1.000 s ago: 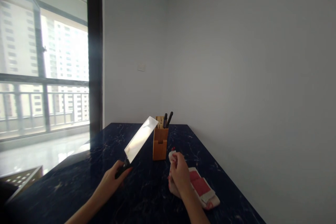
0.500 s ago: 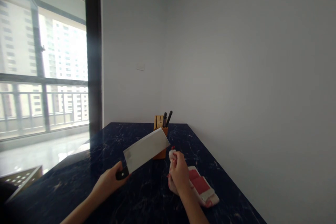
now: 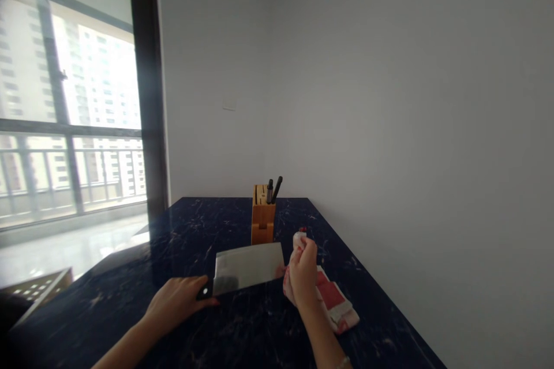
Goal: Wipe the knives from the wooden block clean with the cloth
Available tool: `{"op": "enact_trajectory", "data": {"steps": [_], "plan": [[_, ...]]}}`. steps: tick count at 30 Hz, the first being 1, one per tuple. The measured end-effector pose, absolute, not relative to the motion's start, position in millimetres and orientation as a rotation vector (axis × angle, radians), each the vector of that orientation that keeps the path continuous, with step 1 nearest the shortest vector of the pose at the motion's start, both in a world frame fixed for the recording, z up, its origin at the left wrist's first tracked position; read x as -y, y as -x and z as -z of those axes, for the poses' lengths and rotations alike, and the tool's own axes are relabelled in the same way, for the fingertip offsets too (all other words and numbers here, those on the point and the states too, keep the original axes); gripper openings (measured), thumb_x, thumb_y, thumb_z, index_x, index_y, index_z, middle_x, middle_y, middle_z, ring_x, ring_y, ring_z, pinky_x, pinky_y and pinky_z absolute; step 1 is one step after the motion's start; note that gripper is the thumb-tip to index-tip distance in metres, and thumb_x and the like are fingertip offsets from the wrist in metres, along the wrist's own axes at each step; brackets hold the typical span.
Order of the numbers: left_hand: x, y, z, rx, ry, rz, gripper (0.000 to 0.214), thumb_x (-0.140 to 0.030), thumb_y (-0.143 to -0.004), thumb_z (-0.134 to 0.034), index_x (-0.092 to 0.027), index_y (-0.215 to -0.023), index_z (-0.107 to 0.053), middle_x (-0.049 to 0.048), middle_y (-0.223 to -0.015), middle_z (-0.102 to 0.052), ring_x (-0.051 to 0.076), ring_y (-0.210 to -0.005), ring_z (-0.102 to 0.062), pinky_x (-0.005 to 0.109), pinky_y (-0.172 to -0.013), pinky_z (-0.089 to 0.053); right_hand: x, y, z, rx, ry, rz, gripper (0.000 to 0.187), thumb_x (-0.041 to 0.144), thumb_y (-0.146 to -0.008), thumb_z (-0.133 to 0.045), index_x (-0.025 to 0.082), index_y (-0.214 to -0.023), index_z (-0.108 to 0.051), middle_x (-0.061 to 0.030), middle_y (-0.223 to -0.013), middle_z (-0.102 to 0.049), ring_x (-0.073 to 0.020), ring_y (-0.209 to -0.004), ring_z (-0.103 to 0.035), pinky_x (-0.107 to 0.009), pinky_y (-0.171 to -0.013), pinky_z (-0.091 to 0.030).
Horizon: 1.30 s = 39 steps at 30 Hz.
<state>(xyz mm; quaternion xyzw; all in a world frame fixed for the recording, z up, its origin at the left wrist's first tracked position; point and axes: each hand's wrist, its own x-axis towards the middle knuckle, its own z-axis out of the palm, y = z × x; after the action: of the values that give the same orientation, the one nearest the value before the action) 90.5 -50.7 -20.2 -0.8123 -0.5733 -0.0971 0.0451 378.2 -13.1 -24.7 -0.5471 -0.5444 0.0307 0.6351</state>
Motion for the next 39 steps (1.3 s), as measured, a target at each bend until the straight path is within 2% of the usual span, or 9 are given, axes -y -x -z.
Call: {"op": "enact_trajectory", "data": {"steps": [12,18,26,30,35,39], "plan": [[54,-102,23,1.599,2.434,0.338,0.056,-0.066,-0.079,-0.024,-0.021,-0.081,-0.058,0.0051,-0.077,-0.067,0.025,-0.074,-0.063,0.032,-0.062,-0.040,26,-343,30,1.663,1.196,-0.050,0.023,0.019,-0.081,-0.038,0.021,-0.102,-0.048,-0.0059,-0.100,-0.056,-0.0184,-0.091,-0.053,-0.032,-0.080,-0.041],[56,-106,23,1.602,2.379,0.396,0.049,-0.061,-0.082,-0.026,-0.022,-0.080,-0.055,0.0016,-0.076,-0.066,0.022,-0.073,-0.062,0.030,-0.063,-0.039,38,-317,22,1.922,1.087,0.022,0.030,0.010,-0.076,-0.042,0.021,-0.103,-0.051,-0.0056,-0.098,-0.057,-0.0190,-0.093,-0.053,-0.033,-0.082,-0.040],[54,-104,22,1.608,2.359,0.392,0.048,-0.060,-0.082,-0.026,-0.022,-0.079,-0.055,0.0009,-0.076,-0.066,0.022,-0.072,-0.062,0.031,-0.062,-0.039,38,-323,15,1.911,1.182,0.205,0.034,0.011,-0.081,-0.040,0.019,-0.113,-0.049,-0.0076,-0.101,-0.054,-0.0201,-0.096,-0.049,-0.035,-0.084,-0.040],[54,-103,22,1.678,2.337,0.370,0.050,-0.062,-0.082,-0.025,-0.022,-0.079,-0.056,0.0019,-0.078,-0.066,0.023,-0.074,-0.062,0.031,-0.062,-0.040,47,-306,19,2.081,1.197,0.333,0.043,0.008,-0.083,-0.036,0.021,-0.124,-0.043,-0.0077,-0.106,-0.054,-0.0206,-0.097,-0.048,-0.036,-0.086,-0.038],[53,-101,20,1.723,2.309,0.354,0.051,-0.062,-0.081,-0.026,-0.022,-0.079,-0.056,0.0023,-0.079,-0.067,0.023,-0.074,-0.063,0.030,-0.062,-0.040,50,-300,25,2.192,1.257,0.407,0.057,0.010,-0.081,-0.040,0.031,-0.133,-0.029,-0.0031,-0.124,-0.046,-0.0230,-0.107,-0.041,-0.038,-0.090,-0.033],[51,-100,20,1.663,2.321,0.358,0.051,-0.061,-0.082,-0.024,-0.021,-0.080,-0.056,0.0029,-0.078,-0.067,0.024,-0.074,-0.062,0.033,-0.063,-0.041,44,-312,23,2.087,1.406,0.477,0.059,0.011,-0.081,-0.040,0.032,-0.134,-0.026,-0.0062,-0.128,-0.040,-0.0252,-0.112,-0.037,-0.038,-0.090,-0.032]]}}
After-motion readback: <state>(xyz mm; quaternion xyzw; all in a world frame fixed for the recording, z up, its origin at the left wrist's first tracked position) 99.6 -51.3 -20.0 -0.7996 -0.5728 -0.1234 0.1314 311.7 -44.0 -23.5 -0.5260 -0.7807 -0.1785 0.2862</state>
